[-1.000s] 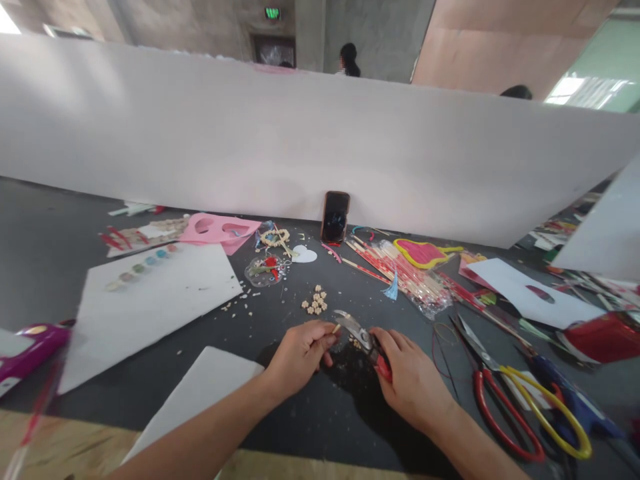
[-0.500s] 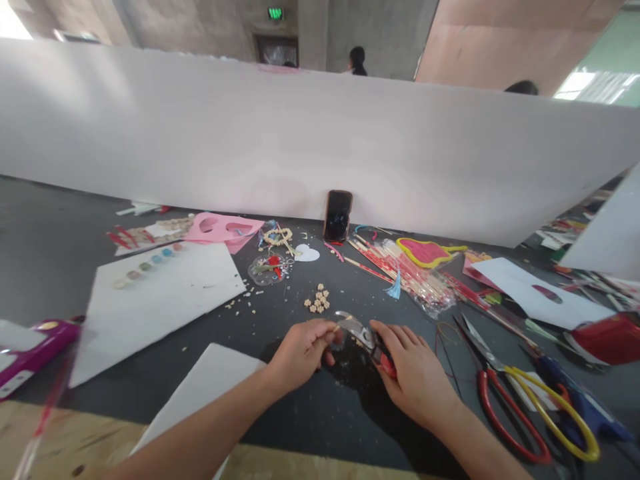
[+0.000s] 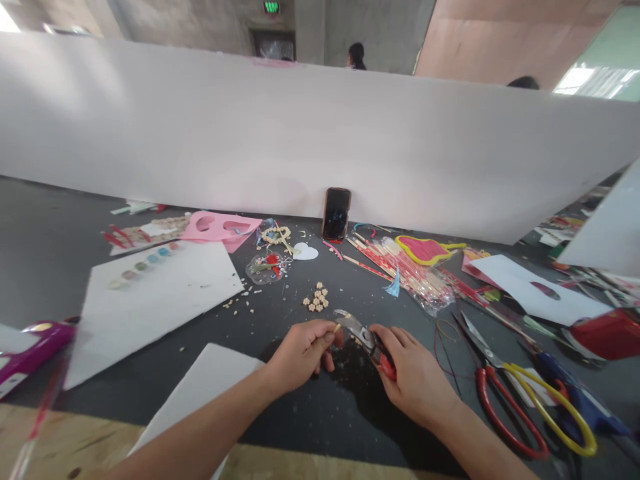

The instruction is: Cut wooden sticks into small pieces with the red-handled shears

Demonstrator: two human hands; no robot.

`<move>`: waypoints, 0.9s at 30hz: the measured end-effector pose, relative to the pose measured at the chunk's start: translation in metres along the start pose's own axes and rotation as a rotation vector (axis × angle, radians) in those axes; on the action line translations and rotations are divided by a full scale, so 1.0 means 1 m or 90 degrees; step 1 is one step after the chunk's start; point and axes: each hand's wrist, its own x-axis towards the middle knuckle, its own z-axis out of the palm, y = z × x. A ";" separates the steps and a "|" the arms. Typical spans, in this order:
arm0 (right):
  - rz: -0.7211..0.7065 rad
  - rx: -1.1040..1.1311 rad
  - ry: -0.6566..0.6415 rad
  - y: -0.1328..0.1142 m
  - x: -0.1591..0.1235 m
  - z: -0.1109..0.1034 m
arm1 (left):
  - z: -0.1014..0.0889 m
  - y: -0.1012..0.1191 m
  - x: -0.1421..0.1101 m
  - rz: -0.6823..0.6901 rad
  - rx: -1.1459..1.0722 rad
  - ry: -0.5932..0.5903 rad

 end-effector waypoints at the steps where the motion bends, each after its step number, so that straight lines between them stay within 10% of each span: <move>1: 0.003 -0.001 0.002 0.000 0.000 0.001 | 0.001 0.000 0.000 0.001 -0.006 0.003; 27: -0.006 -0.062 0.034 0.000 0.001 0.001 | 0.000 0.005 0.000 -0.012 -0.027 0.081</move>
